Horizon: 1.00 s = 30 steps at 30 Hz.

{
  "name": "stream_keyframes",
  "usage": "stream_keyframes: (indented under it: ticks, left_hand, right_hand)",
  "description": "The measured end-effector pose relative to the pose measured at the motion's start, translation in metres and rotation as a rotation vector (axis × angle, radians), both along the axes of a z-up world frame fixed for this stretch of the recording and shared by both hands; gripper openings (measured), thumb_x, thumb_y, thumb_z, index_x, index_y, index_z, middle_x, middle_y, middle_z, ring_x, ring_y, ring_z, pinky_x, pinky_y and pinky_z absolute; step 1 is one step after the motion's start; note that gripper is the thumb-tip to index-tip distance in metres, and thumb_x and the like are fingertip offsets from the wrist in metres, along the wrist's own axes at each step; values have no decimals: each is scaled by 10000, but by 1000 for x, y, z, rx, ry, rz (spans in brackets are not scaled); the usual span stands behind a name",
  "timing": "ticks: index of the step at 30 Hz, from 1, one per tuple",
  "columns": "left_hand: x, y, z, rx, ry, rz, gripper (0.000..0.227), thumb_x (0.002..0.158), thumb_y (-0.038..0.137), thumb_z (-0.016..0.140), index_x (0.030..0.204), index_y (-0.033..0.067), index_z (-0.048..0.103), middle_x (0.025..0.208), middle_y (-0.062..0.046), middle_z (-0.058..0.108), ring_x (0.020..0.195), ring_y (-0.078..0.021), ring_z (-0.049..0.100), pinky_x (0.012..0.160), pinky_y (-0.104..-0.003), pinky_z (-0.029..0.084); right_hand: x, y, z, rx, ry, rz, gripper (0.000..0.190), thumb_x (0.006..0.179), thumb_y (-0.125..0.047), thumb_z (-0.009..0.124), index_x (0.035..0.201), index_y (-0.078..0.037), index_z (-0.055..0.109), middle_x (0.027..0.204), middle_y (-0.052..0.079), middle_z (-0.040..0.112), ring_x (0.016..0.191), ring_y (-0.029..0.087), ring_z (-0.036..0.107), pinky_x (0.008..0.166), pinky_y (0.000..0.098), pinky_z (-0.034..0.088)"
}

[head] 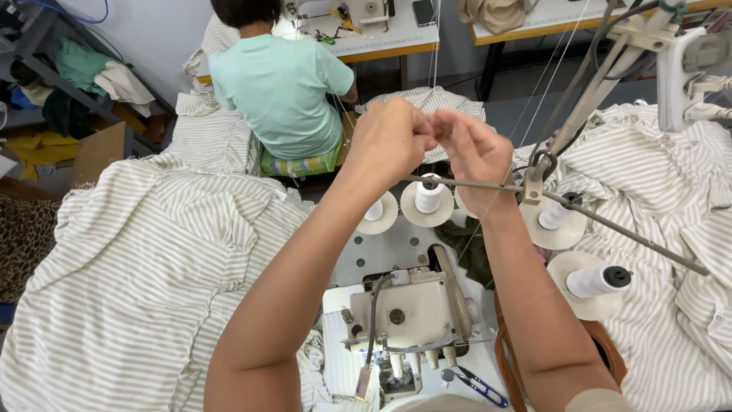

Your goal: Threading an industrial sewing machine by guiding thread through various tension discs and eyelets

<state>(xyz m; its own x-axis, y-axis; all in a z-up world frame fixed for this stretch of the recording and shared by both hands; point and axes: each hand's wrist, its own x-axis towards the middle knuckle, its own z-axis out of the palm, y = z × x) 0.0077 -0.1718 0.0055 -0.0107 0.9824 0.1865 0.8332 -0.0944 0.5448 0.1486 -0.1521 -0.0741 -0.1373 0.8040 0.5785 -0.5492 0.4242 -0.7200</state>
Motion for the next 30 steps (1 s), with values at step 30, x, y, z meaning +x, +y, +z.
stream_keyframes:
  ticks: [30]
  left_hand:
    - [-5,-86,15,295,1,-167,136,901,152,732,994,71,788,857,-143,662,877,-389,640,749,-502,522]
  right_hand:
    - [36,-15,-43,-299,-81,228,119,1042,27,612,1027,144,624,791,225,656,756,115,609,701,227,494]
